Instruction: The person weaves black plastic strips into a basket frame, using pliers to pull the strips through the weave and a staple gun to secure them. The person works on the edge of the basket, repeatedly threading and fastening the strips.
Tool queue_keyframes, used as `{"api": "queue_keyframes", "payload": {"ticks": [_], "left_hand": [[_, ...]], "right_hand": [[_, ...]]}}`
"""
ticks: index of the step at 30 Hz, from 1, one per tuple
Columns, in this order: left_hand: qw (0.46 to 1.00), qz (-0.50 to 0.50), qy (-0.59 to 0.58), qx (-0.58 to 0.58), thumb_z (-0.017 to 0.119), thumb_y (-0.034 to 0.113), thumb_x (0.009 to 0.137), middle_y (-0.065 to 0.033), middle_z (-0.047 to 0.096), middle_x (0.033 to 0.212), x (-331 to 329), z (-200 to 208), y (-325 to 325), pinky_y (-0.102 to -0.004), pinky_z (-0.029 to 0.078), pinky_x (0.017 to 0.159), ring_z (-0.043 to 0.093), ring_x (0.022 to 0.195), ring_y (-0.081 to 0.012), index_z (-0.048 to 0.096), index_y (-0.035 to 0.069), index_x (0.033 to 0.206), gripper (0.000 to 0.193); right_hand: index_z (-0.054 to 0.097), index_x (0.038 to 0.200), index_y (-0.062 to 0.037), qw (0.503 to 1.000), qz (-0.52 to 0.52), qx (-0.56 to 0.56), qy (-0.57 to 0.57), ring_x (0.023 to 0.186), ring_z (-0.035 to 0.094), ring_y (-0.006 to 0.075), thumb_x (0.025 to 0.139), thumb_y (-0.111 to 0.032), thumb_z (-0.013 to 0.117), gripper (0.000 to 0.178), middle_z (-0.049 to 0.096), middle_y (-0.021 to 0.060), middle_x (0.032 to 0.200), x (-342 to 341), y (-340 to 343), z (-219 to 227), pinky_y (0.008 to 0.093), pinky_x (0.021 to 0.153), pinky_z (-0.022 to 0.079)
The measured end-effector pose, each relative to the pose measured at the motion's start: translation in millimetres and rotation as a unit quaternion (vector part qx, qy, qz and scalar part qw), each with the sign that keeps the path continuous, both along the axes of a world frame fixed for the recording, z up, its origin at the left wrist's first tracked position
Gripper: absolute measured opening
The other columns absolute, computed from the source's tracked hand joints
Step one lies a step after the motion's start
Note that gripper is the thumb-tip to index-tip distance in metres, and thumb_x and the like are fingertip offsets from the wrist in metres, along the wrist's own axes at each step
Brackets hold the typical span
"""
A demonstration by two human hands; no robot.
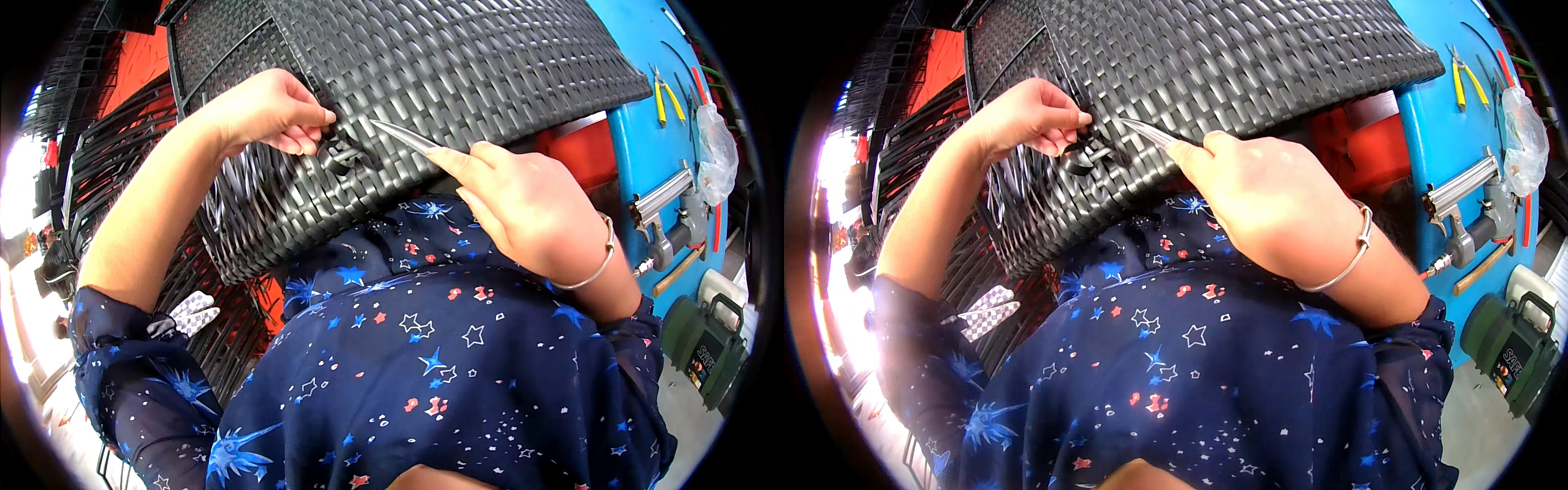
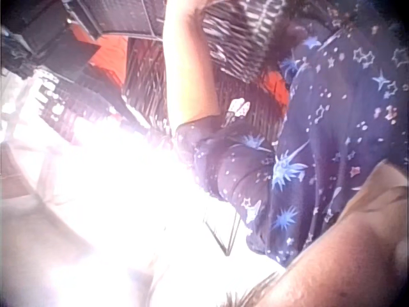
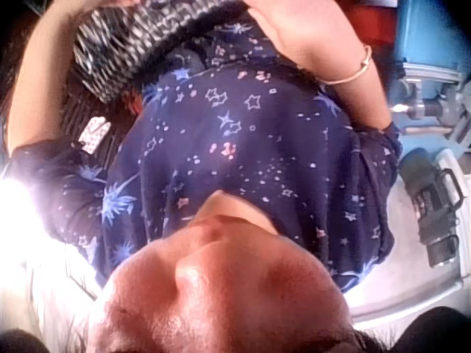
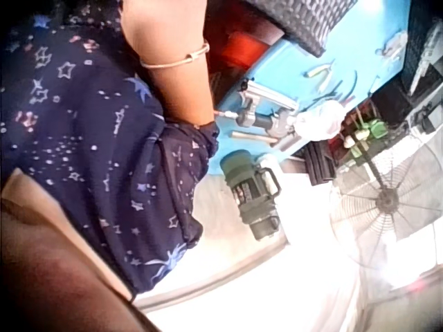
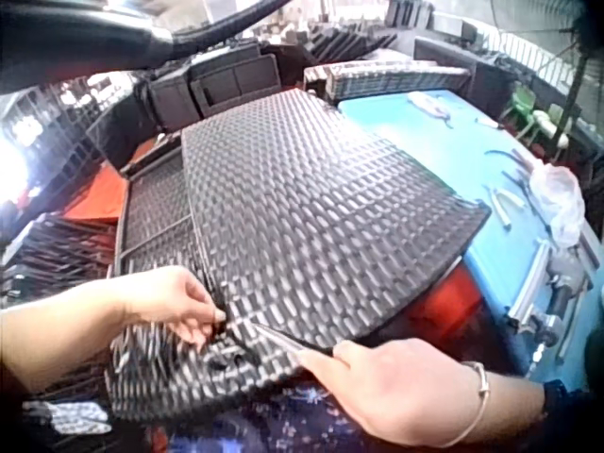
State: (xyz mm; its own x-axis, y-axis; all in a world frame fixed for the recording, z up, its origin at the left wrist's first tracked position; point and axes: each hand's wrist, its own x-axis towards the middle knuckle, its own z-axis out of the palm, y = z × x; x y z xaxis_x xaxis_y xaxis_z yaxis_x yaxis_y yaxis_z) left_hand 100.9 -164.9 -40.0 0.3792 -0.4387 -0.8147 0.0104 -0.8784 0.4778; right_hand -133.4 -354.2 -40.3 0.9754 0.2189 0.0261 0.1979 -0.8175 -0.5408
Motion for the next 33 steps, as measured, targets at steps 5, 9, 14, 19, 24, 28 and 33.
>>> {"api": "queue_keyframes", "payload": {"ticks": [5,9,14,19,24,28,33], "left_hand": [[0.999,-0.044,-0.016,-0.023,0.066,0.022,0.090,0.0020,0.062,0.070,5.8,-4.0,7.9,-0.0206,0.045,0.051,0.056,0.056,-0.0052,0.068,0.003,0.084,0.021],[0.963,-0.149,-0.179,-0.133,0.063,0.021,0.093,0.0043,0.062,0.076,5.9,-8.9,24.9,-0.0203,0.045,0.064,0.053,0.072,-0.0020,0.067,0.001,0.090,0.021],[0.866,-0.039,-0.436,-0.242,0.067,0.023,0.092,0.0044,0.065,0.082,80.5,0.7,35.1,-0.0220,0.047,0.070,0.055,0.073,-0.0040,0.070,0.002,0.102,0.024],[0.865,0.181,-0.298,-0.362,0.066,0.030,0.092,-0.0008,0.066,0.080,64.9,-63.7,38.2,-0.0241,0.052,0.069,0.062,0.072,-0.0072,0.070,0.004,0.097,0.027],[0.898,0.239,-0.156,-0.334,0.065,0.036,0.092,-0.0014,0.066,0.089,32.3,-62.7,46.3,-0.0237,0.050,0.075,0.062,0.079,-0.0082,0.066,0.006,0.103,0.032],[0.904,0.121,-0.227,-0.341,0.067,0.020,0.091,-0.0015,0.068,0.095,4.8,-61.4,54.3,-0.0235,0.048,0.085,0.062,0.088,-0.0074,0.065,0.003,0.106,0.022],[0.870,-0.075,-0.395,-0.284,0.068,0.031,0.088,-0.0056,0.068,0.098,-20.9,-49.9,65.6,-0.0384,0.038,0.104,0.063,0.100,-0.0173,0.061,0.007,0.113,0.035]], "right_hand": [[0.056,0.124,-0.0040,0.999,-0.023,0.041,0.011,0.068,0.060,0.0316,0.086,-0.007,0.058,0.039,0.057,0.0135,0.083,-1.1,-3.8,-11.8,0.0404,0.061,0.049],[0.057,0.127,-0.0071,0.993,-0.048,0.101,-0.031,0.069,0.056,0.0327,0.086,-0.004,0.061,0.042,0.055,0.0141,0.083,0.8,-7.1,-28.8,0.0397,0.062,0.046],[0.055,0.128,-0.0079,0.989,-0.049,0.131,-0.052,0.072,0.056,0.0305,0.086,-0.006,0.059,0.043,0.056,0.0118,0.081,2.9,-11.1,-39.8,0.0397,0.065,0.047],[0.054,0.131,-0.0087,0.989,-0.031,0.119,-0.080,0.072,0.056,0.0293,0.085,-0.006,0.059,0.046,0.055,0.0118,0.080,4.9,-12.1,-44.6,0.0390,0.065,0.047],[0.054,0.131,-0.0074,0.992,-0.032,0.103,-0.067,0.074,0.057,0.0297,0.086,-0.005,0.059,0.046,0.057,0.0125,0.082,7.5,-7.7,-40.2,0.0386,0.067,0.047],[0.055,0.130,-0.0071,0.989,-0.044,0.135,-0.037,0.074,0.058,0.0300,0.085,-0.004,0.059,0.045,0.059,0.0136,0.085,9.2,-8.5,-33.7,0.0380,0.068,0.048],[0.058,0.127,-0.0043,0.990,-0.062,0.130,0.007,0.073,0.059,0.0248,0.082,0.003,0.064,0.045,0.063,0.0134,0.089,8.5,-8.1,-30.4,0.0300,0.069,0.048]]}}
